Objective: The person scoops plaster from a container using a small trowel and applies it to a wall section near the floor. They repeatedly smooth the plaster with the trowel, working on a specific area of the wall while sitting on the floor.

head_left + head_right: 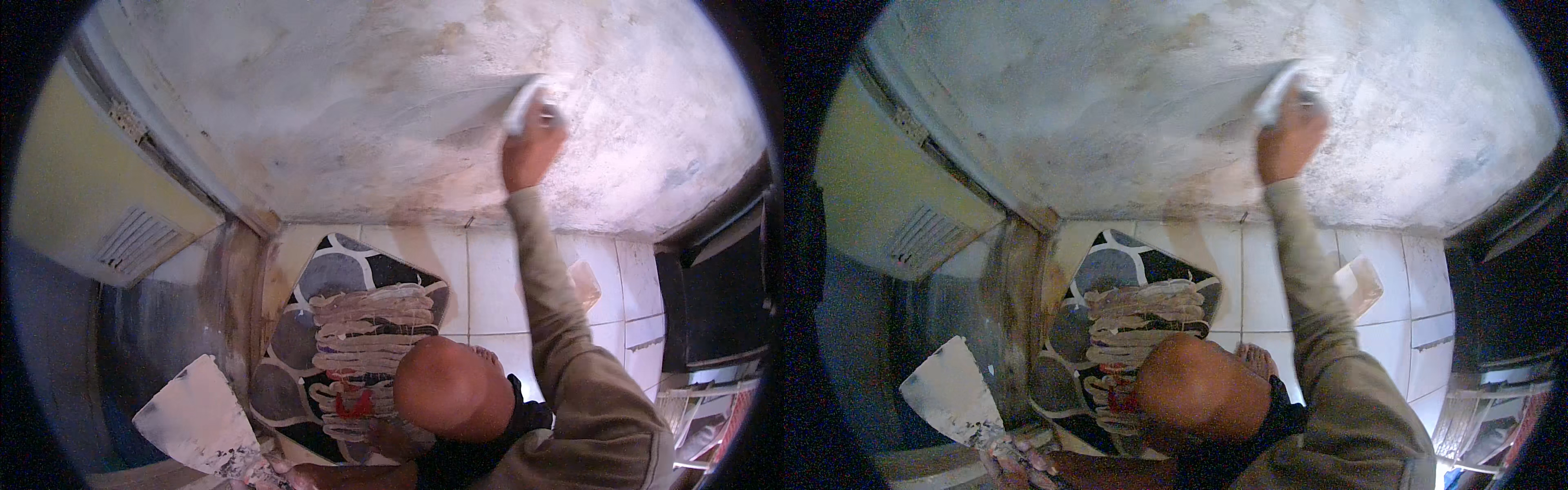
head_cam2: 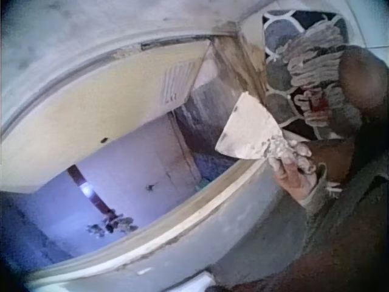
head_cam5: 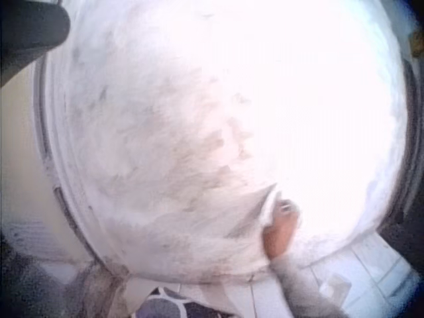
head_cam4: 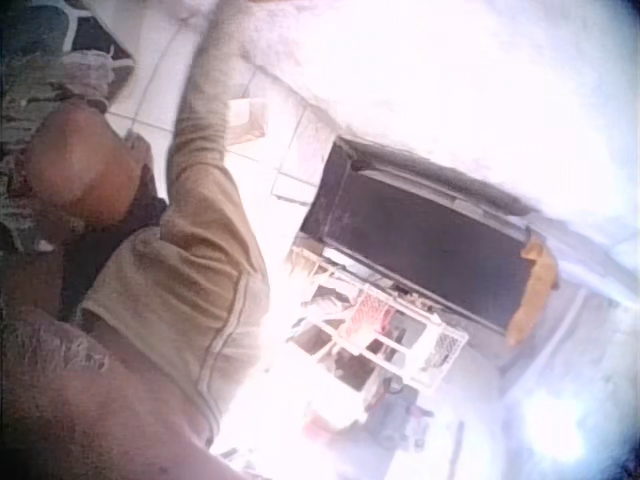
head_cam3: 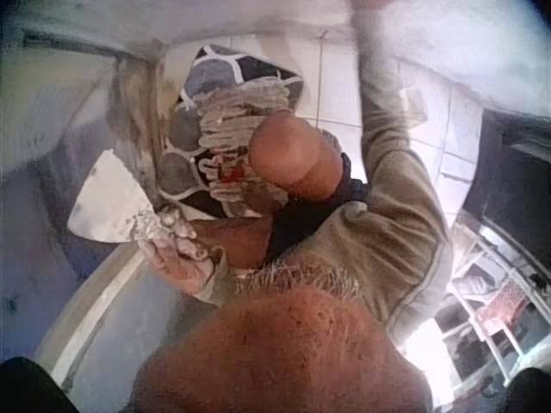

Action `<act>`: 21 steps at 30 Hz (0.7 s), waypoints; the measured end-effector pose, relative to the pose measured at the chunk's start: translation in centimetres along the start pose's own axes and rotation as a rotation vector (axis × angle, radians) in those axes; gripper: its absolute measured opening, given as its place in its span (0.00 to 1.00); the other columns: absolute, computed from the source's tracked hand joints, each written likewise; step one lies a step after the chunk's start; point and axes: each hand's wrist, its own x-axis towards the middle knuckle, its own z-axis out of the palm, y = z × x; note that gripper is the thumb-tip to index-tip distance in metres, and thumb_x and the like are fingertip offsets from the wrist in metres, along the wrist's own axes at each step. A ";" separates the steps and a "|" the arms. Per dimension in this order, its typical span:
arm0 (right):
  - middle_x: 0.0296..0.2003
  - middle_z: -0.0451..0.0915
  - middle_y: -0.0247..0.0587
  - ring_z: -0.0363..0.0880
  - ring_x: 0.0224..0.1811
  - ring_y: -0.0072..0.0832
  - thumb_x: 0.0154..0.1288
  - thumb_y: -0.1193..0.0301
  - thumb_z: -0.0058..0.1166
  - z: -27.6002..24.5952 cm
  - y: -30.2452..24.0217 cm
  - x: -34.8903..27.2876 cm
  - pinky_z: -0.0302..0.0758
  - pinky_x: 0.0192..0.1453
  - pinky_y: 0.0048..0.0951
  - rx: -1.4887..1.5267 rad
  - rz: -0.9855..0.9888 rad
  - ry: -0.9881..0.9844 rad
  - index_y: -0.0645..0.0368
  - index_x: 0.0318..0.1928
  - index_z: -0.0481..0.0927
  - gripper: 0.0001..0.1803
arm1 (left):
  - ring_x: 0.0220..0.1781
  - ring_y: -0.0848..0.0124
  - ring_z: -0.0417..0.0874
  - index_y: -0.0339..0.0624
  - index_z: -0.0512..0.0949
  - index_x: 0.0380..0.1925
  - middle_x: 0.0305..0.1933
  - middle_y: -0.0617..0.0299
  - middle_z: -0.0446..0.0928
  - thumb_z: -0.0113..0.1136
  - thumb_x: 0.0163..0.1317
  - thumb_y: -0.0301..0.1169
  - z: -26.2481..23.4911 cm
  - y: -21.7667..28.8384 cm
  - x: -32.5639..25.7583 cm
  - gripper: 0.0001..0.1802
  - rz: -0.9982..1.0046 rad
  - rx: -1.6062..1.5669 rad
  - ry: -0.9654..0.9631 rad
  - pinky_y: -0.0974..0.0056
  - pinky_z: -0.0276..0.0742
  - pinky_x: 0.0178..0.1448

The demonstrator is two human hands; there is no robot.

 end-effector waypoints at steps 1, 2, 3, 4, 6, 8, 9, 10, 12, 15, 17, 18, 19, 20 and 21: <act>0.48 0.68 0.50 0.66 0.48 0.41 0.41 0.85 0.51 0.8 -2.6 -1.2 0.62 0.52 0.39 0.067 -0.030 -0.035 0.53 0.64 0.63 0.43 | 0.25 0.67 0.76 0.38 0.65 0.48 0.36 0.49 0.74 0.45 0.68 0.30 -0.4 0.0 -0.2 0.12 -0.022 -0.020 -0.005 0.73 0.71 0.15; 0.51 0.67 0.52 0.64 0.52 0.44 0.43 0.82 0.49 2.2 -4.8 -3.0 0.60 0.54 0.45 0.065 -0.052 -0.102 0.52 0.64 0.63 0.41 | 0.24 0.67 0.76 0.37 0.65 0.48 0.35 0.49 0.74 0.45 0.68 0.30 -1.1 0.1 -0.2 0.12 -0.038 -0.037 -0.013 0.73 0.71 0.15; 0.53 0.66 0.54 0.62 0.56 0.48 0.45 0.79 0.48 3.6 -6.5 -5.1 0.59 0.56 0.51 0.062 -0.076 -0.170 0.51 0.64 0.63 0.39 | 0.24 0.66 0.76 0.37 0.65 0.48 0.35 0.49 0.74 0.46 0.68 0.30 -1.4 0.1 -0.3 0.12 -0.053 -0.056 -0.020 0.73 0.72 0.15; 0.54 0.65 0.53 0.62 0.56 0.47 0.48 0.78 0.47 4.5 -8.3 -7.5 0.59 0.55 0.50 0.032 -0.127 -0.264 0.51 0.64 0.62 0.37 | 0.24 0.66 0.76 0.36 0.66 0.48 0.35 0.49 0.74 0.46 0.67 0.30 -1.2 0.3 -0.3 0.12 -0.021 -0.051 -0.006 0.73 0.72 0.16; 0.56 0.65 0.51 0.63 0.55 0.46 0.52 0.77 0.46 5.2 -9.6 -11.8 0.60 0.54 0.49 0.040 -0.198 -0.445 0.50 0.64 0.62 0.35 | 0.25 0.66 0.76 0.35 0.66 0.47 0.35 0.49 0.74 0.46 0.67 0.29 -0.3 0.6 -0.3 0.12 0.039 -0.043 0.009 0.72 0.72 0.16; 0.55 0.65 0.48 0.64 0.54 0.44 0.52 0.77 0.45 5.8 -9.5 -15.0 0.60 0.52 0.48 0.092 -0.262 -0.520 0.50 0.65 0.61 0.35 | 0.26 0.67 0.77 0.36 0.66 0.48 0.37 0.50 0.75 0.48 0.66 0.29 -3.0 0.5 -0.2 0.13 -0.171 -0.221 -0.120 0.71 0.73 0.17; 0.54 0.66 0.47 0.64 0.54 0.43 0.51 0.79 0.45 6.1 -8.5 -16.6 0.60 0.51 0.47 0.086 -0.312 -0.513 0.49 0.65 0.61 0.36 | 0.26 0.67 0.77 0.37 0.66 0.49 0.38 0.51 0.75 0.48 0.66 0.29 -4.0 0.4 -0.1 0.13 -0.280 -0.310 -0.187 0.71 0.74 0.17; 0.52 0.66 0.46 0.64 0.53 0.41 0.50 0.80 0.45 5.6 -7.8 -17.1 0.60 0.50 0.45 0.074 -0.366 -0.513 0.48 0.65 0.60 0.37 | 0.27 0.67 0.77 0.38 0.66 0.50 0.39 0.51 0.75 0.48 0.67 0.30 -3.5 0.2 -0.2 0.14 -0.154 -0.213 -0.153 0.70 0.74 0.18; 0.52 0.66 0.46 0.64 0.53 0.41 0.50 0.80 0.45 3.1 -4.9 -16.3 0.60 0.50 0.45 0.011 -0.368 -0.552 0.48 0.65 0.61 0.37 | 0.30 0.66 0.78 0.39 0.65 0.51 0.41 0.51 0.75 0.46 0.68 0.31 -1.7 -0.3 -0.5 0.15 0.095 -0.019 -0.092 0.70 0.75 0.20; 0.51 0.68 0.47 0.65 0.52 0.40 0.47 0.82 0.47 -2.4 -1.6 -9.8 0.60 0.52 0.46 -0.061 -0.214 -0.425 0.48 0.62 0.65 0.37 | 0.32 0.64 0.78 0.41 0.63 0.56 0.43 0.49 0.74 0.43 0.69 0.33 -2.0 0.4 -0.6 0.17 -0.002 0.035 -0.093 0.68 0.77 0.25; 0.51 0.68 0.48 0.65 0.51 0.45 0.42 0.81 0.50 -4.7 0.1 -4.7 0.60 0.51 0.47 -0.047 0.055 -0.292 0.48 0.63 0.65 0.40 | 0.31 0.63 0.77 0.42 0.61 0.59 0.43 0.48 0.74 0.39 0.70 0.33 -3.0 0.5 -0.5 0.19 -0.225 -0.184 0.012 0.66 0.77 0.28; 0.51 0.68 0.49 0.65 0.50 0.45 0.41 0.82 0.49 -4.1 1.7 -3.5 0.60 0.51 0.47 -0.028 0.059 -0.188 0.48 0.63 0.65 0.41 | 0.31 0.62 0.76 0.42 0.59 0.60 0.43 0.48 0.74 0.38 0.70 0.33 -3.3 0.3 -0.3 0.20 -0.339 -0.296 0.057 0.65 0.77 0.29; 0.51 0.68 0.49 0.65 0.50 0.46 0.40 0.82 0.49 -3.2 3.2 -2.2 0.60 0.50 0.46 -0.008 0.059 -0.083 0.48 0.63 0.65 0.42 | 0.31 0.62 0.76 0.41 0.59 0.60 0.43 0.48 0.73 0.38 0.70 0.32 -3.2 -0.1 -0.2 0.20 -0.199 -0.186 -0.064 0.65 0.76 0.31; 0.50 0.68 0.50 0.65 0.49 0.46 0.39 0.83 0.49 -2.3 4.1 -1.6 0.60 0.50 0.46 0.019 0.060 0.021 0.48 0.62 0.65 0.42 | 0.31 0.63 0.75 0.39 0.59 0.61 0.44 0.47 0.73 0.39 0.69 0.32 -3.1 -0.6 -0.1 0.21 -0.051 -0.074 -0.179 0.64 0.76 0.32; 0.49 0.68 0.50 0.65 0.48 0.46 0.39 0.81 0.51 -1.2 3.6 -2.1 0.61 0.49 0.46 0.015 -0.001 0.041 0.50 0.62 0.65 0.42 | 0.31 0.63 0.75 0.38 0.59 0.61 0.44 0.47 0.72 0.39 0.69 0.31 -3.1 -1.1 0.0 0.21 0.102 0.043 -0.288 0.63 0.76 0.34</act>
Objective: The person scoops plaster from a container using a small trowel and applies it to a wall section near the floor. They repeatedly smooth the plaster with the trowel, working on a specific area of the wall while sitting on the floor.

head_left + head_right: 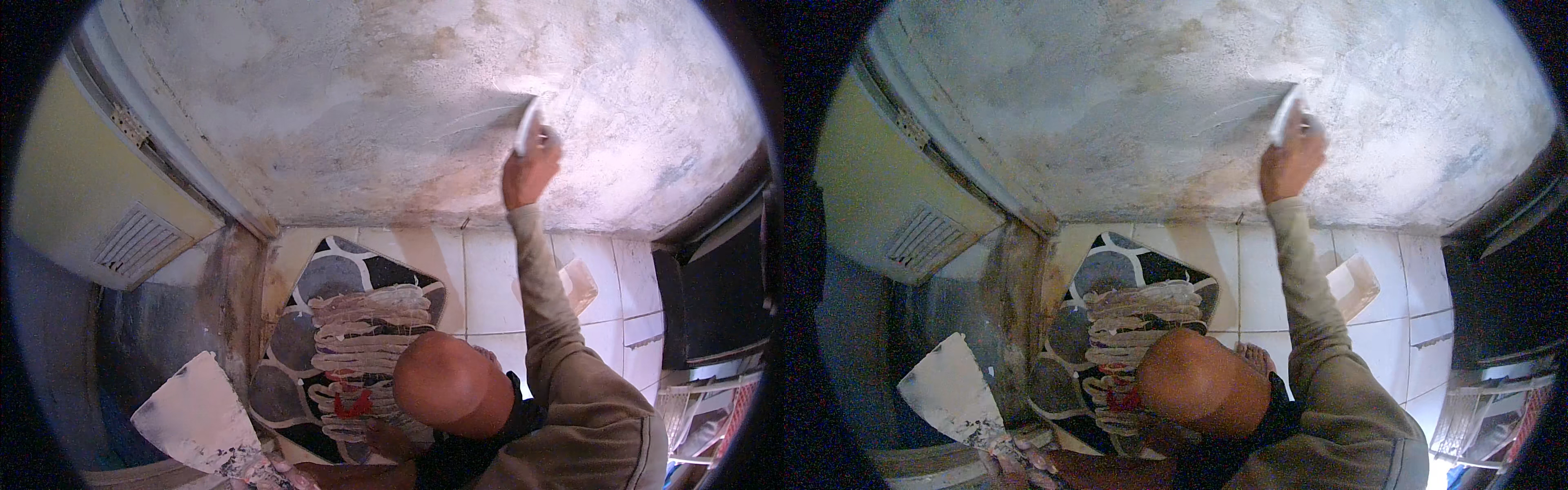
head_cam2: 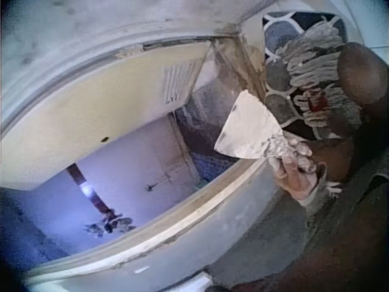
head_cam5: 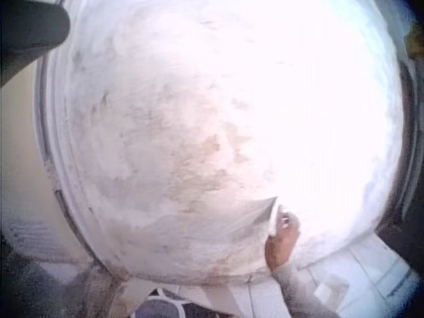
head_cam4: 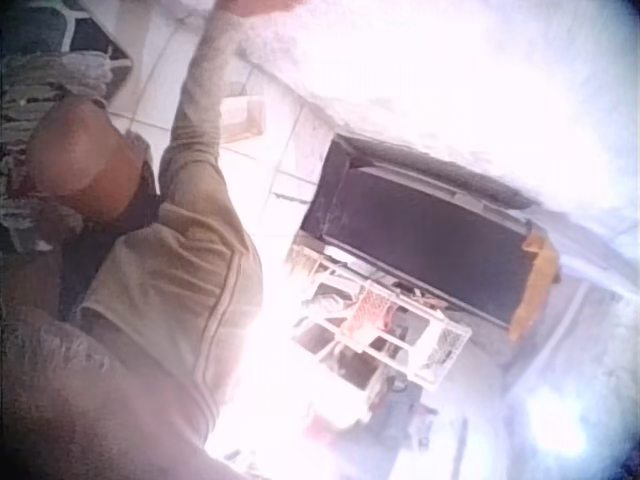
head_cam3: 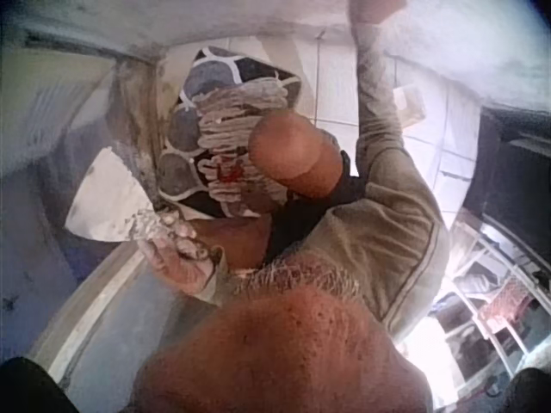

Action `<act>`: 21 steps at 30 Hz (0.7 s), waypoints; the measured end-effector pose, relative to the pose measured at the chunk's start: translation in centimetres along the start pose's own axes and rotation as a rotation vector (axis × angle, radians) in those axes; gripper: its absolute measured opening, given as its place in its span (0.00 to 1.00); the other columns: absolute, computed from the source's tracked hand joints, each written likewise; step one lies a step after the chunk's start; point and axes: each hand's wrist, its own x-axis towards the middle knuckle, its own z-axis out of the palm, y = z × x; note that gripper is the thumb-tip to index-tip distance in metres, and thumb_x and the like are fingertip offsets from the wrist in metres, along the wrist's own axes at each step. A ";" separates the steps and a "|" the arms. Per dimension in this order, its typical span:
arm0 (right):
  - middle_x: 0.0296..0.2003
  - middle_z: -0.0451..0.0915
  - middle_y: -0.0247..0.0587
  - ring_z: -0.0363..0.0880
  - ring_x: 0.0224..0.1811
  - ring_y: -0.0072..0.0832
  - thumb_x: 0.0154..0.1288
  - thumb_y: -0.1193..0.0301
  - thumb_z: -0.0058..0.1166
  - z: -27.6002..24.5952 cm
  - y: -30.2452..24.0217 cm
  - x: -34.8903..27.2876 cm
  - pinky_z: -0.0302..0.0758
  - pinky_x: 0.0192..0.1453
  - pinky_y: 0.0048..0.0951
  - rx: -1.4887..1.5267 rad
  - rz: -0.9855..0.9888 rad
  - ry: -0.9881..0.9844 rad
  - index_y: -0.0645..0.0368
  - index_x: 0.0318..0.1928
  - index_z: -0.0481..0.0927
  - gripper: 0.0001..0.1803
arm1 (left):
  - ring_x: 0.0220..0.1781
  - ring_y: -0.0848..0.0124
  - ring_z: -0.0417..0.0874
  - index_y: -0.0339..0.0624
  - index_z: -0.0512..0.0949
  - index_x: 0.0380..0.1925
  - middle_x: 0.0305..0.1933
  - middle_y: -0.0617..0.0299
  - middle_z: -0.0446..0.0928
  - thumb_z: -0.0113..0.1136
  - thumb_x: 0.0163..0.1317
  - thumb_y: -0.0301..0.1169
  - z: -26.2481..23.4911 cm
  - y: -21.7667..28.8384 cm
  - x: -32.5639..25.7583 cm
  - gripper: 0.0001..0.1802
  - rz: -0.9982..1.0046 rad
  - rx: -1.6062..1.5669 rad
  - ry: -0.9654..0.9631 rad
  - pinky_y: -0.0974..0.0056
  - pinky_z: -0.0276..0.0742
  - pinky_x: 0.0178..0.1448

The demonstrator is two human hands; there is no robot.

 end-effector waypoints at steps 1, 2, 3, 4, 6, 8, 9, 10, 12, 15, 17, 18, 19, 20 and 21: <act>0.49 0.68 0.50 0.65 0.48 0.46 0.41 0.80 0.50 0.3 -1.9 -1.0 0.61 0.49 0.48 0.023 0.003 -0.103 0.52 0.62 0.65 0.40 | 0.31 0.64 0.74 0.36 0.58 0.61 0.43 0.47 0.72 0.40 0.69 0.31 -0.5 -0.8 0.0 0.22 0.189 0.193 -0.052 0.64 0.76 0.34; 0.49 0.68 0.50 0.65 0.49 0.46 0.42 0.80 0.50 0.4 -4.3 -2.1 0.61 0.50 0.49 0.046 0.002 -0.202 0.53 0.61 0.66 0.38 | 0.31 0.64 0.74 0.35 0.58 0.60 0.43 0.47 0.72 0.41 0.68 0.31 -1.3 -1.7 0.2 0.22 0.379 0.386 -0.104 0.64 0.75 0.34; 0.49 0.69 0.49 0.66 0.49 0.44 0.43 0.81 0.48 1.1 -6.0 -3.7 0.60 0.51 0.47 0.001 -0.043 -0.266 0.52 0.60 0.67 0.37 | 0.30 0.65 0.74 0.33 0.58 0.60 0.43 0.47 0.71 0.41 0.68 0.30 -1.7 -2.2 0.2 0.22 0.562 0.569 -0.164 0.65 0.75 0.34; 0.48 0.69 0.48 0.66 0.50 0.42 0.43 0.83 0.47 2.1 -7.0 -5.9 0.60 0.51 0.45 -0.054 -0.092 -0.330 0.52 0.59 0.69 0.36 | 0.30 0.66 0.73 0.32 0.58 0.59 0.42 0.47 0.71 0.42 0.68 0.30 -0.3 -1.3 0.4 0.22 0.391 0.398 -0.081 0.64 0.75 0.34; 0.49 0.68 0.46 0.65 0.52 0.41 0.44 0.82 0.46 3.5 -7.6 -10.6 0.59 0.51 0.45 -0.061 -0.209 -0.433 0.50 0.60 0.67 0.36 | 0.29 0.68 0.73 0.30 0.59 0.58 0.40 0.48 0.71 0.43 0.67 0.30 3.5 1.3 1.0 0.22 0.046 0.067 0.076 0.64 0.74 0.34; 0.49 0.68 0.46 0.65 0.52 0.41 0.45 0.82 0.45 3.5 -7.0 -13.4 0.59 0.51 0.45 0.043 -0.222 -0.505 0.50 0.60 0.67 0.36 | 0.28 0.68 0.73 0.31 0.59 0.58 0.38 0.49 0.71 0.44 0.67 0.29 4.4 1.6 1.3 0.21 0.054 0.003 0.109 0.65 0.74 0.30; 0.49 0.68 0.45 0.65 0.52 0.41 0.45 0.82 0.45 3.4 -7.1 -14.2 0.59 0.51 0.44 0.101 -0.229 -0.542 0.50 0.60 0.67 0.36 | 0.28 0.69 0.73 0.31 0.59 0.58 0.38 0.49 0.72 0.44 0.67 0.28 4.4 1.6 1.4 0.21 0.059 -0.025 0.130 0.66 0.74 0.28; 0.49 0.68 0.45 0.65 0.52 0.41 0.45 0.82 0.45 2.9 -6.9 -13.7 0.59 0.51 0.44 0.040 -0.201 -0.535 0.50 0.60 0.67 0.36 | 0.27 0.69 0.74 0.31 0.60 0.57 0.38 0.50 0.72 0.45 0.67 0.29 4.3 1.8 1.2 0.21 0.044 -0.023 0.135 0.67 0.74 0.26; 0.49 0.68 0.45 0.64 0.52 0.41 0.44 0.82 0.46 0.8 -5.3 -11.8 0.59 0.51 0.44 -0.083 -0.145 -0.528 0.49 0.61 0.67 0.37 | 0.27 0.69 0.74 0.32 0.61 0.56 0.38 0.50 0.72 0.46 0.67 0.29 3.7 2.1 0.9 0.20 0.007 -0.019 0.145 0.70 0.73 0.23; 0.50 0.68 0.47 0.64 0.52 0.42 0.46 0.80 0.46 -0.9 -4.0 -6.0 0.58 0.51 0.45 -0.082 0.078 -0.335 0.48 0.62 0.65 0.37 | 0.24 0.71 0.74 0.33 0.60 0.57 0.39 0.50 0.73 0.46 0.67 0.29 1.4 1.6 0.3 0.21 -0.264 -0.258 0.259 0.73 0.69 0.17; 0.51 0.68 0.49 0.64 0.53 0.43 0.48 0.79 0.46 -0.7 -3.2 -4.9 0.58 0.53 0.47 -0.073 0.086 -0.314 0.47 0.64 0.63 0.37 | 0.23 0.72 0.74 0.33 0.60 0.56 0.39 0.50 0.73 0.46 0.67 0.29 3.2 1.6 0.8 0.20 -0.160 -0.095 0.264 0.73 0.69 0.16; 0.51 0.68 0.49 0.64 0.52 0.43 0.48 0.79 0.46 -0.3 -2.7 -5.4 0.57 0.53 0.46 -0.088 0.034 -0.342 0.47 0.64 0.62 0.38 | 0.22 0.72 0.74 0.33 0.61 0.56 0.39 0.50 0.73 0.46 0.67 0.29 4.2 1.6 1.1 0.20 -0.105 -0.018 0.260 0.73 0.68 0.16; 0.51 0.68 0.49 0.64 0.52 0.43 0.48 0.79 0.45 0.4 -2.7 -6.0 0.57 0.54 0.46 -0.091 -0.019 -0.362 0.47 0.65 0.62 0.38 | 0.20 0.72 0.73 0.33 0.62 0.54 0.36 0.50 0.74 0.47 0.66 0.30 4.4 1.1 1.2 0.19 -0.015 -0.011 0.252 0.75 0.66 0.14; 0.51 0.69 0.49 0.64 0.53 0.43 0.50 0.79 0.45 0.8 -2.9 -8.1 0.58 0.54 0.48 -0.094 -0.125 -0.414 0.47 0.64 0.63 0.36 | 0.19 0.72 0.73 0.33 0.62 0.54 0.34 0.50 0.74 0.48 0.66 0.31 4.2 1.1 1.1 0.19 -0.008 -0.015 0.259 0.75 0.66 0.14; 0.51 0.68 0.49 0.65 0.52 0.44 0.50 0.78 0.45 1.3 -2.9 -10.5 0.59 0.54 0.49 -0.068 -0.202 -0.483 0.48 0.63 0.64 0.34 | 0.18 0.72 0.73 0.33 0.62 0.53 0.33 0.51 0.74 0.48 0.66 0.31 4.1 0.8 1.0 0.19 -0.004 -0.025 0.264 0.76 0.66 0.14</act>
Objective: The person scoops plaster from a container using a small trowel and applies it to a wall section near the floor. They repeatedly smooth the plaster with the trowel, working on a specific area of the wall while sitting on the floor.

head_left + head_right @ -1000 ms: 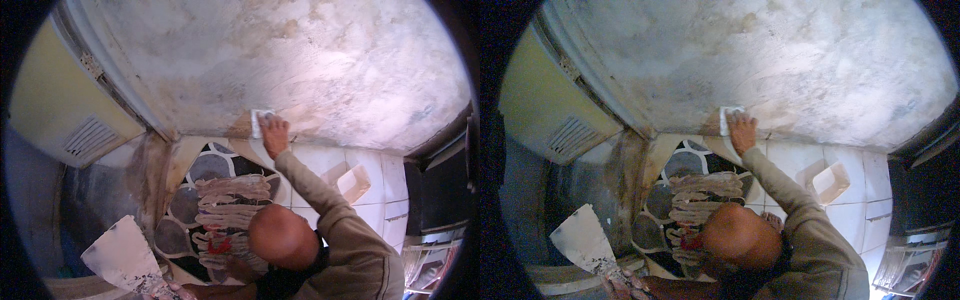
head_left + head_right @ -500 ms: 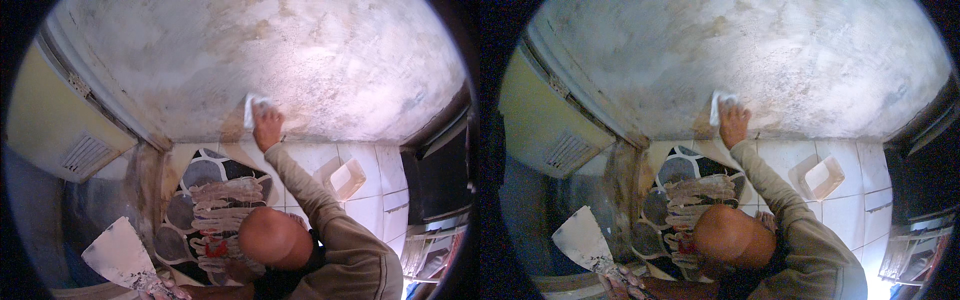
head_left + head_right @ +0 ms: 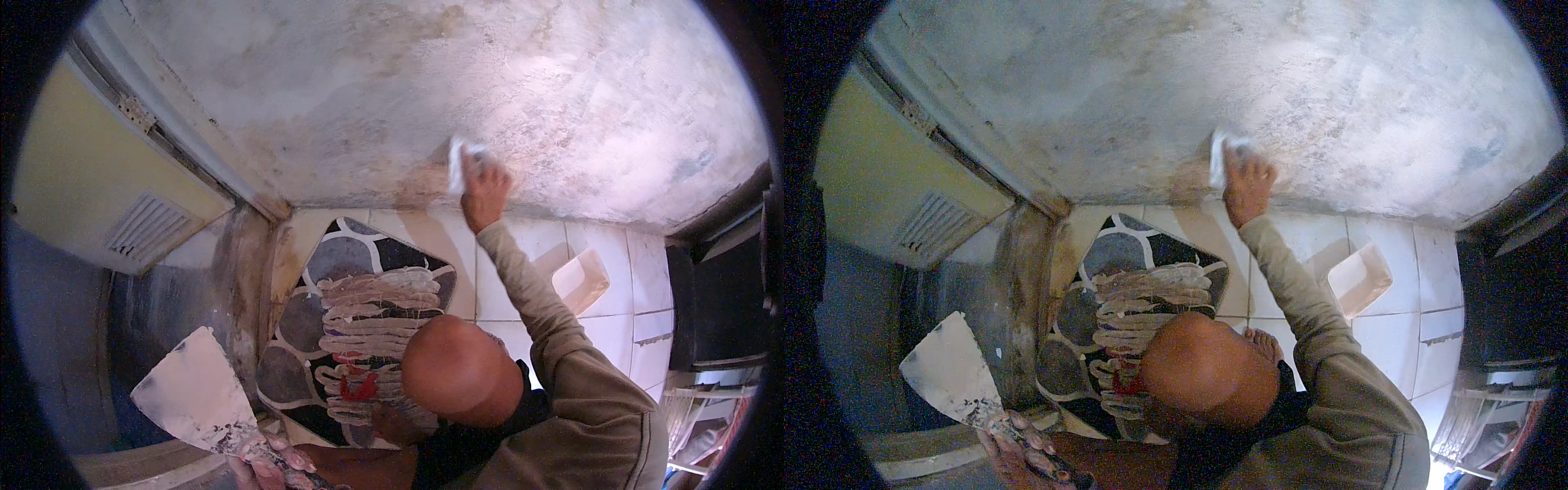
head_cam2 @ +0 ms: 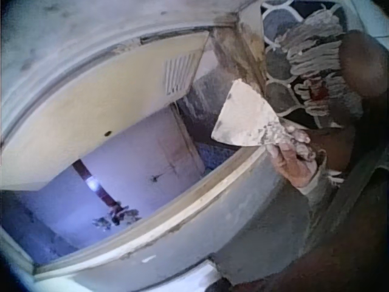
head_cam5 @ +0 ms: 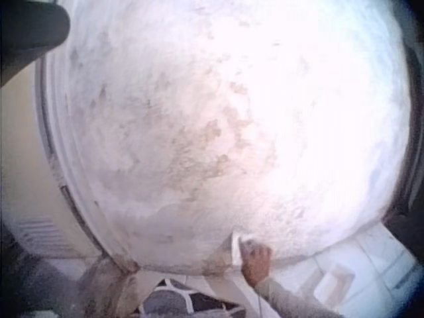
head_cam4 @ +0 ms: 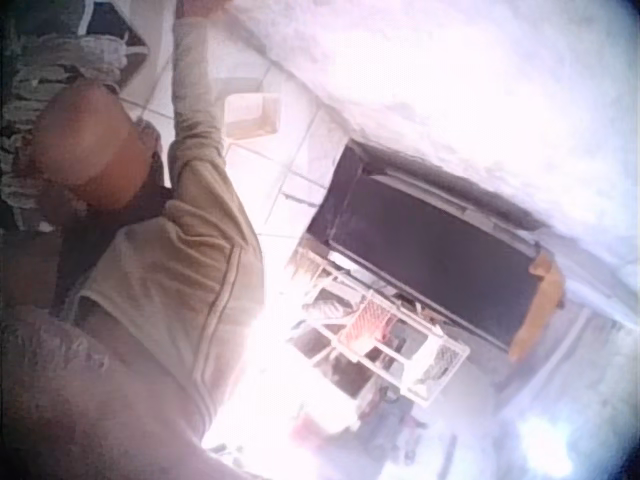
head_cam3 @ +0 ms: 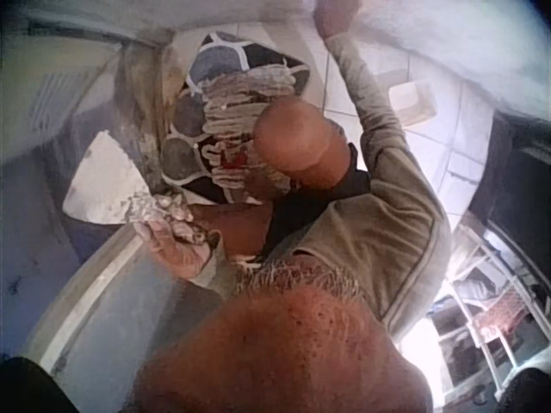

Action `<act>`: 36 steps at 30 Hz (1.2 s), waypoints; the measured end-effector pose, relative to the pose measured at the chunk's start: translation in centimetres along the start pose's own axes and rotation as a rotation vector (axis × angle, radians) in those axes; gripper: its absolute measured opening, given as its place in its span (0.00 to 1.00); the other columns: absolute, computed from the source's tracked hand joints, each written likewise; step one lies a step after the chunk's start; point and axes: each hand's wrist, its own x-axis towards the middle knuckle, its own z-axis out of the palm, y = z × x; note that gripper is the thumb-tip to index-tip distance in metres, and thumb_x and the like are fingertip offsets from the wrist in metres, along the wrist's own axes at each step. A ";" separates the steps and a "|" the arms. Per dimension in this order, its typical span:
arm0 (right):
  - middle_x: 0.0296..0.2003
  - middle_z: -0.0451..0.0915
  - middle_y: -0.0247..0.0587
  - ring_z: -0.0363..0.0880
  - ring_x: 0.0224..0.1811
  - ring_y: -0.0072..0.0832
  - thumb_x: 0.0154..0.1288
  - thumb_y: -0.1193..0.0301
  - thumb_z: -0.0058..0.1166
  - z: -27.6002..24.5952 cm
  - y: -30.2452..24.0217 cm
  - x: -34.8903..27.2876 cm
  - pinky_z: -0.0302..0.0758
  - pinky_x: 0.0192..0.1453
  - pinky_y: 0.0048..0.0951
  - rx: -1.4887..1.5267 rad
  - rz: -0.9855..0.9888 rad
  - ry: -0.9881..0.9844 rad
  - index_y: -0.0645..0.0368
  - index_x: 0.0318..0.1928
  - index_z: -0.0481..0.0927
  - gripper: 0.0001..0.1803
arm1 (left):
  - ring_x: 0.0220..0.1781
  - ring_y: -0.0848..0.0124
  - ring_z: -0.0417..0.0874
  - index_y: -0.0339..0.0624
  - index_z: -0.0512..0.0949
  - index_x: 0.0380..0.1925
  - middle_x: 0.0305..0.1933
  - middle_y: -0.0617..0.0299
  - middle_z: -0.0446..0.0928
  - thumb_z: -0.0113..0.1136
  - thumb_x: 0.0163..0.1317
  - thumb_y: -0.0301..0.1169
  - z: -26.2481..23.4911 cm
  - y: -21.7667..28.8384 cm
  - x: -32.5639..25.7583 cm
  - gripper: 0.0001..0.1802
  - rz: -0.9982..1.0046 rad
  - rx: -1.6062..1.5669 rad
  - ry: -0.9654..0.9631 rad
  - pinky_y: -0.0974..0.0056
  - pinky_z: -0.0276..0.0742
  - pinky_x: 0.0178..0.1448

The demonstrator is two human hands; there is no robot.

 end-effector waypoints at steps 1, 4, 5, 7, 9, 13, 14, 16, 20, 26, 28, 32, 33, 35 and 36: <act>0.52 0.68 0.49 0.65 0.52 0.43 0.50 0.77 0.46 2.2 0.2 -2.3 0.60 0.53 0.51 0.007 -0.031 -0.091 0.49 0.61 0.66 0.32 | 0.18 0.72 0.72 0.33 0.62 0.52 0.31 0.51 0.74 0.49 0.65 0.31 -0.1 -0.2 -0.1 0.19 -0.004 -0.009 0.002 0.76 0.66 0.14; 0.46 0.71 0.43 0.68 0.47 0.38 0.49 0.77 0.47 3.0 -2.3 -6.3 0.63 0.46 0.42 0.297 0.076 -0.359 0.52 0.53 0.72 0.25 | 0.15 0.72 0.71 0.33 0.62 0.50 0.28 0.52 0.74 0.51 0.64 0.32 0.4 0.3 0.0 0.18 -0.025 0.017 0.039 0.76 0.66 0.14; 0.44 0.73 0.43 0.70 0.43 0.37 0.51 0.76 0.46 3.9 -2.4 -6.5 0.66 0.41 0.40 0.665 0.430 -0.458 0.53 0.51 0.73 0.22 | 0.16 0.72 0.71 0.34 0.63 0.49 0.29 0.51 0.74 0.51 0.64 0.31 0.3 0.5 -0.1 0.17 -0.046 0.021 0.025 0.76 0.67 0.14; 0.39 0.76 0.42 0.75 0.35 0.36 0.55 0.73 0.44 6.6 -1.4 -8.6 0.72 0.31 0.35 1.370 1.184 -0.615 0.54 0.47 0.74 0.17 | 0.18 0.71 0.73 0.34 0.63 0.48 0.31 0.51 0.74 0.51 0.64 0.31 0.1 0.9 0.0 0.16 -0.106 0.036 -0.017 0.75 0.68 0.15; 0.31 0.77 0.36 0.75 0.27 0.30 0.58 0.71 0.42 8.4 -1.2 -10.6 0.68 0.22 0.30 1.803 1.181 -0.467 0.56 0.42 0.73 0.11 | 0.22 0.70 0.74 0.35 0.63 0.47 0.34 0.50 0.74 0.52 0.64 0.30 1.2 0.5 0.4 0.15 -0.080 0.005 0.034 0.75 0.70 0.16; 0.37 0.77 0.40 0.76 0.36 0.32 0.59 0.72 0.41 6.9 -2.9 -7.3 0.74 0.31 0.32 2.261 1.520 -0.537 0.59 0.44 0.71 0.12 | 0.28 0.69 0.76 0.36 0.64 0.47 0.40 0.50 0.73 0.53 0.64 0.31 0.8 0.4 0.6 0.15 -0.048 -0.025 -0.047 0.75 0.71 0.18; 0.40 0.76 0.42 0.75 0.39 0.33 0.59 0.73 0.41 7.9 -3.0 -7.0 0.73 0.34 0.31 2.251 1.585 -0.511 0.59 0.46 0.70 0.14 | 0.28 0.69 0.76 0.36 0.63 0.47 0.40 0.50 0.73 0.53 0.64 0.31 0.9 0.2 0.6 0.16 -0.052 -0.022 -0.043 0.75 0.71 0.18; 0.45 0.75 0.45 0.75 0.44 0.35 0.58 0.75 0.41 8.7 -3.5 -6.2 0.72 0.36 0.31 2.246 1.670 -0.525 0.63 0.51 0.68 0.18 | 0.27 0.70 0.76 0.36 0.63 0.48 0.40 0.50 0.73 0.54 0.63 0.32 0.9 0.0 0.7 0.18 -0.049 -0.017 -0.026 0.76 0.71 0.18; 0.45 0.75 0.44 0.75 0.45 0.36 0.59 0.75 0.40 10.8 -5.5 -6.2 0.73 0.38 0.35 2.103 1.921 -0.618 0.61 0.50 0.69 0.17 | 0.27 0.71 0.76 0.36 0.62 0.51 0.39 0.50 0.73 0.54 0.63 0.33 1.1 -0.2 0.5 0.21 -0.008 -0.036 -0.021 0.76 0.71 0.18; 0.42 0.76 0.42 0.75 0.44 0.34 0.57 0.69 0.49 16.0 -3.7 -13.2 0.73 0.42 0.32 1.900 1.348 -0.750 0.59 0.47 0.71 0.17 | 0.27 0.72 0.76 0.36 0.61 0.52 0.38 0.52 0.73 0.54 0.63 0.32 1.3 -0.3 0.5 0.21 -0.004 0.025 -0.015 0.76 0.70 0.17; 0.40 0.76 0.42 0.75 0.43 0.33 0.56 0.66 0.52 16.9 -3.0 -14.7 0.74 0.42 0.30 1.833 1.125 -0.704 0.58 0.46 0.72 0.17 | 0.27 0.72 0.76 0.36 0.61 0.52 0.38 0.52 0.73 0.53 0.64 0.32 1.9 -0.1 0.5 0.21 -0.002 0.050 0.013 0.76 0.70 0.17; 0.38 0.77 0.40 0.76 0.40 0.33 0.57 0.69 0.50 17.9 -1.7 -15.0 0.75 0.41 0.32 1.851 1.256 -0.587 0.59 0.44 0.73 0.14 | 0.26 0.73 0.75 0.37 0.62 0.52 0.38 0.53 0.74 0.52 0.64 0.31 2.3 -0.1 0.6 0.18 -0.069 0.037 0.015 0.77 0.69 0.16; 0.40 0.78 0.40 0.76 0.43 0.33 0.57 0.74 0.47 16.5 -4.6 -13.5 0.75 0.42 0.34 1.956 1.555 -0.599 0.59 0.44 0.73 0.12 | 0.25 0.73 0.75 0.38 0.63 0.52 0.38 0.53 0.74 0.51 0.65 0.31 2.0 0.2 0.4 0.18 -0.059 0.069 0.055 0.77 0.69 0.16; 0.42 0.78 0.41 0.76 0.44 0.34 0.59 0.78 0.44 15.4 -5.9 -11.8 0.76 0.44 0.36 2.054 1.834 -0.591 0.60 0.44 0.73 0.12 | 0.24 0.73 0.75 0.38 0.64 0.51 0.39 0.53 0.74 0.50 0.65 0.30 1.7 0.3 0.2 0.16 -0.061 0.076 0.074 0.77 0.68 0.15; 0.42 0.78 0.42 0.76 0.44 0.34 0.59 0.77 0.44 15.9 -5.5 -11.6 0.76 0.44 0.36 2.088 1.807 -0.592 0.61 0.44 0.73 0.12 | 0.24 0.73 0.75 0.38 0.64 0.51 0.39 0.53 0.74 0.50 0.65 0.30 1.6 0.1 0.2 0.15 -0.064 0.068 0.069 0.77 0.68 0.14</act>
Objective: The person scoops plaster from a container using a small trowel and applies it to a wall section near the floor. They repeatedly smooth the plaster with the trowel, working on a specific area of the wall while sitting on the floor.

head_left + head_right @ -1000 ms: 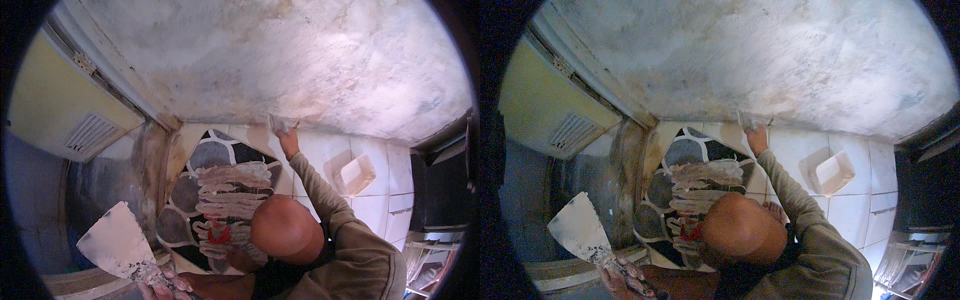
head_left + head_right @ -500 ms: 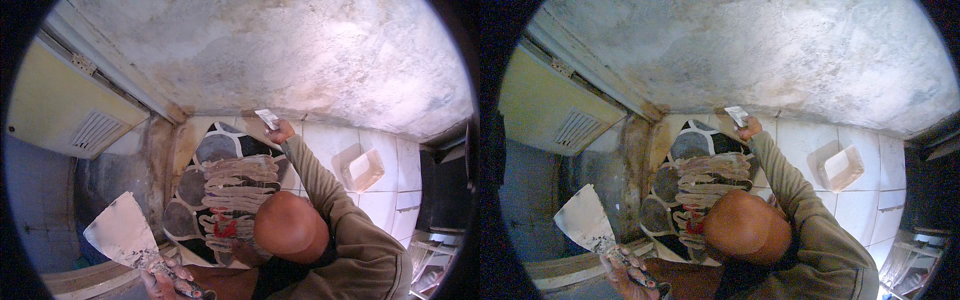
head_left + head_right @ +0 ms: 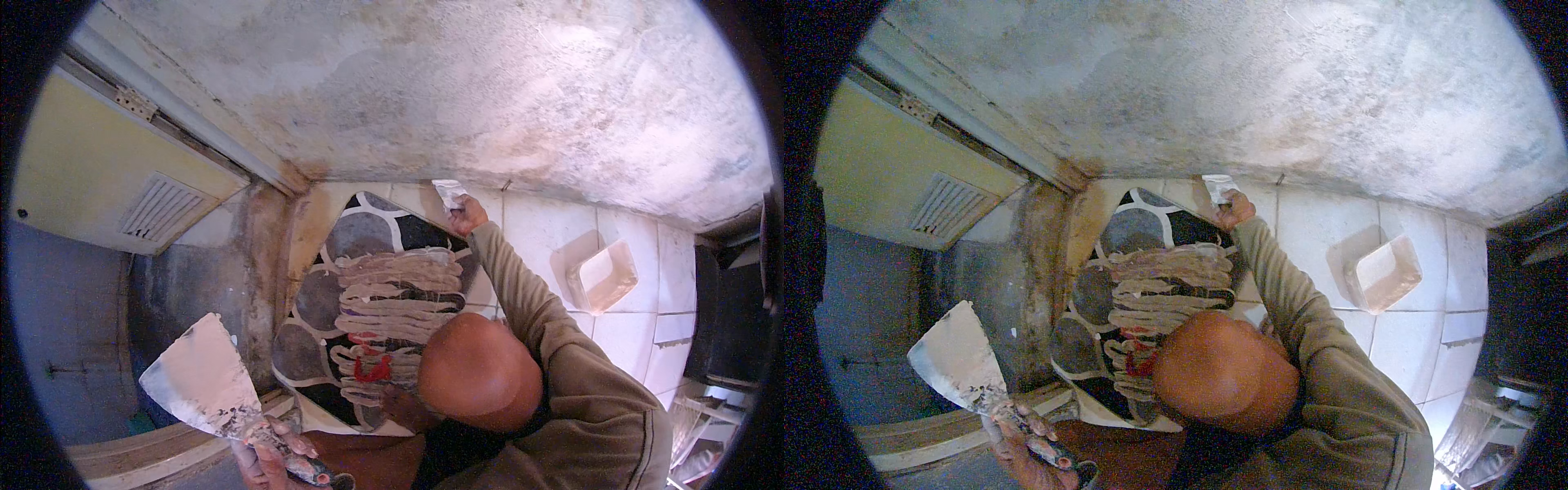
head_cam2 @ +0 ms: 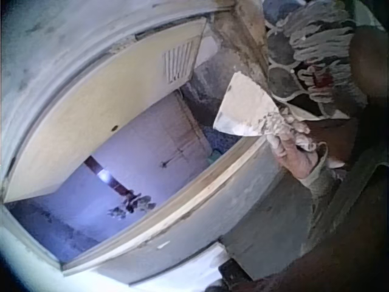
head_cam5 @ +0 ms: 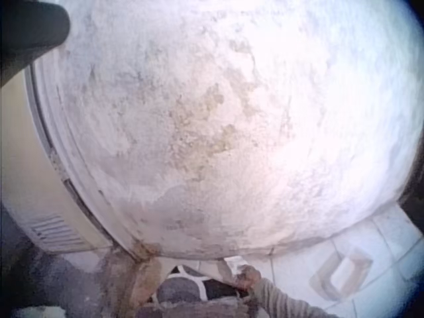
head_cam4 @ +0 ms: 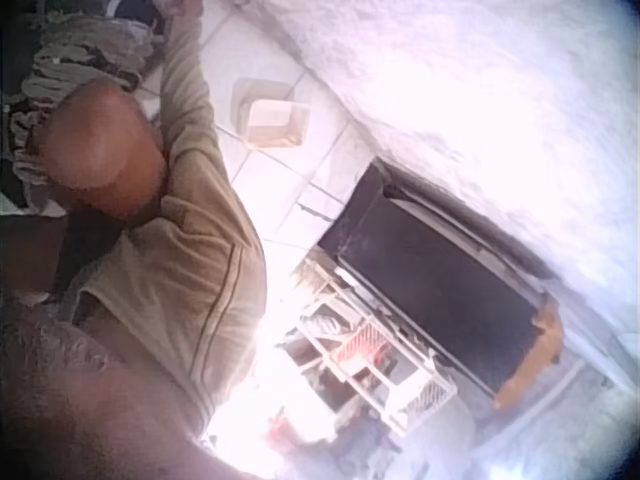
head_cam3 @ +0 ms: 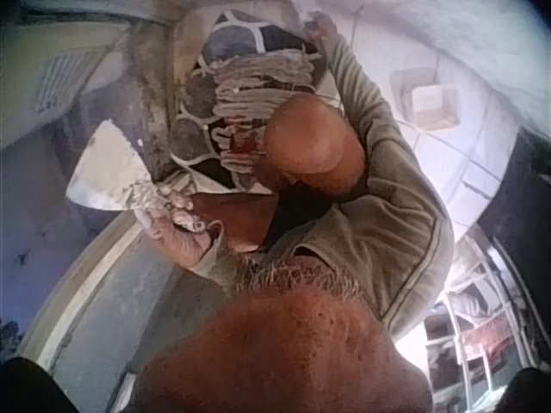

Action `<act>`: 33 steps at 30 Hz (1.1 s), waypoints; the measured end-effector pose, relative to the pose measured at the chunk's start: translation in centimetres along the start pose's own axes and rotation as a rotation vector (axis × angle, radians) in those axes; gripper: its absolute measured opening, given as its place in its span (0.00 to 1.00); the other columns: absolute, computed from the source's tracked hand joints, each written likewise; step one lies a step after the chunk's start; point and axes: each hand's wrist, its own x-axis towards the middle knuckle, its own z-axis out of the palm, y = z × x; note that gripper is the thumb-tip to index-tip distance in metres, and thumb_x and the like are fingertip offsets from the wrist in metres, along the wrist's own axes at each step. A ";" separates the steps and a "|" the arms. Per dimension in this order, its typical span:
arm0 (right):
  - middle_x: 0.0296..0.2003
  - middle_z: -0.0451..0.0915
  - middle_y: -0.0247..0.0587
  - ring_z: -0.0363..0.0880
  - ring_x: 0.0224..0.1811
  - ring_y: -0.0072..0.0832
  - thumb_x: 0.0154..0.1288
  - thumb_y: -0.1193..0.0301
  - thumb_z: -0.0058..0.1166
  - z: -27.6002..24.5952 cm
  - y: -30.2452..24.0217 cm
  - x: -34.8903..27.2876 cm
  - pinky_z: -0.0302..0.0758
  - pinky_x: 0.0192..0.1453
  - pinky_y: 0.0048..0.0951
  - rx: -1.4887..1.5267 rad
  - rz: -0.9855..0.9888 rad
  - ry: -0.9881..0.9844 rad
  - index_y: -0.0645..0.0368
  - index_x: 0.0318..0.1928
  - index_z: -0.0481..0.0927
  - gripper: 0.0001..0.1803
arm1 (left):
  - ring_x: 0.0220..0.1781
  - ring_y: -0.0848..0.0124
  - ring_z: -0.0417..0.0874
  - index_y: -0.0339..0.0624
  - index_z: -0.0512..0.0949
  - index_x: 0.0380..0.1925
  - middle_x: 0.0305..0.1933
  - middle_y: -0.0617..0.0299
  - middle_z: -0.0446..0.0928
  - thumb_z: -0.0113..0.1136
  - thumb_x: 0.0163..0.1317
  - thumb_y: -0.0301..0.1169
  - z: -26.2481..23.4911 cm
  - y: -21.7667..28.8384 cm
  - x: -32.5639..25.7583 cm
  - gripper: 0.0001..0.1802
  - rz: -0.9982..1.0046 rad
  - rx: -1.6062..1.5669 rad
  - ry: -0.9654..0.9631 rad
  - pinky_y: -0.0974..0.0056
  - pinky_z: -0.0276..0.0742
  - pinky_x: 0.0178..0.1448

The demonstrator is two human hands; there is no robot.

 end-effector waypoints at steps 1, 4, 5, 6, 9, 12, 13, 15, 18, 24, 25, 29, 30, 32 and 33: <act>0.42 0.77 0.43 0.76 0.44 0.35 0.60 0.77 0.43 -0.9 -0.9 0.7 0.76 0.44 0.37 0.003 -0.011 -0.025 0.61 0.44 0.73 0.12 | 0.23 0.73 0.75 0.38 0.65 0.50 0.39 0.53 0.75 0.49 0.66 0.29 0.0 -0.1 0.1 0.15 -0.011 -0.012 -0.013 0.77 0.68 0.14; 0.44 0.76 0.49 0.76 0.45 0.39 0.63 0.76 0.41 -2.2 -6.0 3.6 0.76 0.46 0.38 0.205 -0.038 -0.080 0.65 0.46 0.72 0.12 | 0.22 0.73 0.75 0.38 0.66 0.48 0.38 0.51 0.75 0.48 0.66 0.29 0.9 -0.4 0.4 0.13 -0.014 -0.053 -0.063 0.77 0.67 0.13; 0.42 0.76 0.51 0.76 0.42 0.41 0.64 0.73 0.38 -1.1 -7.3 3.9 0.77 0.45 0.40 0.271 0.013 -0.011 0.65 0.45 0.72 0.13 | 0.22 0.72 0.75 0.38 0.66 0.49 0.38 0.51 0.75 0.48 0.66 0.29 1.0 -0.5 0.5 0.14 0.000 -0.044 -0.074 0.77 0.67 0.13; 0.40 0.76 0.52 0.77 0.39 0.42 0.64 0.71 0.35 2.1 -6.6 3.2 0.78 0.44 0.41 0.339 0.105 0.052 0.66 0.44 0.72 0.15 | 0.22 0.72 0.75 0.37 0.66 0.50 0.38 0.51 0.75 0.49 0.66 0.30 0.9 -0.4 0.4 0.14 0.030 -0.012 -0.053 0.77 0.68 0.13; 0.48 0.73 0.59 0.74 0.49 0.44 0.66 0.74 0.39 5.5 -9.1 0.8 0.75 0.53 0.36 0.262 0.130 -0.128 0.72 0.52 0.66 0.16 | 0.25 0.71 0.75 0.37 0.62 0.54 0.39 0.50 0.74 0.50 0.66 0.32 -0.2 -0.4 0.4 0.19 -0.020 0.007 -0.037 0.76 0.69 0.14; 0.48 0.73 0.58 0.74 0.50 0.43 0.67 0.73 0.40 7.6 -10.9 -2.1 0.75 0.54 0.35 0.170 0.068 -0.178 0.71 0.52 0.65 0.17 | 0.29 0.69 0.76 0.36 0.61 0.56 0.39 0.49 0.73 0.51 0.65 0.33 -0.2 -0.8 0.4 0.22 0.027 -0.062 -0.094 0.74 0.70 0.17; 0.46 0.74 0.56 0.75 0.48 0.42 0.66 0.75 0.40 7.8 -11.0 -3.7 0.76 0.53 0.36 0.168 0.050 -0.223 0.70 0.51 0.66 0.15 | 0.30 0.69 0.75 0.36 0.61 0.56 0.40 0.49 0.73 0.51 0.65 0.33 0.0 -0.8 0.5 0.22 0.073 -0.095 -0.124 0.73 0.71 0.18; 0.42 0.76 0.51 0.77 0.44 0.39 0.66 0.78 0.39 7.8 -10.0 -7.8 0.77 0.51 0.38 0.164 0.022 -0.328 0.67 0.48 0.68 0.12 | 0.31 0.67 0.75 0.34 0.65 0.52 0.40 0.49 0.72 0.51 0.65 0.31 0.0 -0.5 0.4 0.18 0.059 -0.108 -0.119 0.72 0.72 0.22; 0.40 0.78 0.42 0.78 0.41 0.34 0.63 0.75 0.45 4.5 -5.7 -11.7 0.77 0.47 0.35 -0.137 -0.149 -0.268 0.63 0.44 0.72 0.10 | 0.31 0.67 0.75 0.32 0.66 0.49 0.40 0.48 0.73 0.50 0.65 0.29 -0.1 -0.6 0.7 0.16 0.086 -0.088 -0.102 0.72 0.72 0.23; 0.41 0.78 0.39 0.77 0.43 0.31 0.57 0.71 0.53 -8.2 -0.9 2.3 0.76 0.44 0.31 -0.317 -0.143 -0.121 0.61 0.44 0.75 0.14 | 0.23 0.69 0.74 0.32 0.65 0.50 0.38 0.47 0.75 0.49 0.65 0.27 -0.5 -0.6 0.8 0.15 -0.019 -0.114 -0.163 0.73 0.71 0.22; 0.42 0.78 0.39 0.77 0.44 0.31 0.57 0.71 0.55 -10.5 -2.8 4.3 0.76 0.45 0.30 -0.569 -0.327 -0.132 0.61 0.45 0.75 0.15 | 0.21 0.70 0.74 0.32 0.65 0.50 0.36 0.48 0.76 0.49 0.65 0.28 -0.2 -1.0 0.8 0.15 -0.026 -0.137 -0.164 0.73 0.70 0.20; 0.43 0.79 0.42 0.78 0.45 0.31 0.52 0.68 0.61 -4.6 5.1 6.3 0.74 0.48 0.29 -0.430 -0.206 -0.200 0.62 0.47 0.74 0.22 | 0.15 0.73 0.73 0.33 0.65 0.50 0.34 0.48 0.76 0.50 0.65 0.28 1.2 -1.1 0.2 0.16 0.136 -0.081 0.151 0.75 0.67 0.15; 0.43 0.79 0.42 0.78 0.45 0.32 0.52 0.68 0.61 -4.9 4.8 7.0 0.74 0.48 0.30 -0.452 -0.287 -0.276 0.62 0.47 0.75 0.22 | 0.18 0.72 0.74 0.33 0.65 0.50 0.36 0.47 0.76 0.50 0.65 0.28 0.7 -0.9 0.1 0.16 0.115 -0.073 0.087 0.74 0.68 0.16; 0.43 0.79 0.42 0.79 0.44 0.34 0.52 0.68 0.61 -8.5 0.8 9.2 0.74 0.48 0.31 -0.567 -0.484 -0.333 0.62 0.48 0.74 0.22 | 0.22 0.71 0.76 0.33 0.64 0.51 0.39 0.46 0.75 0.51 0.65 0.28 -0.7 -1.1 0.2 0.17 0.041 -0.091 -0.078 0.73 0.70 0.18; 0.43 0.79 0.43 0.78 0.45 0.35 0.52 0.69 0.60 -10.7 -3.6 10.1 0.74 0.48 0.31 -0.668 -0.607 -0.317 0.63 0.48 0.74 0.22 | 0.23 0.70 0.76 0.33 0.64 0.51 0.40 0.46 0.75 0.51 0.64 0.28 -0.6 -1.2 0.5 0.17 0.026 -0.144 -0.126 0.73 0.71 0.18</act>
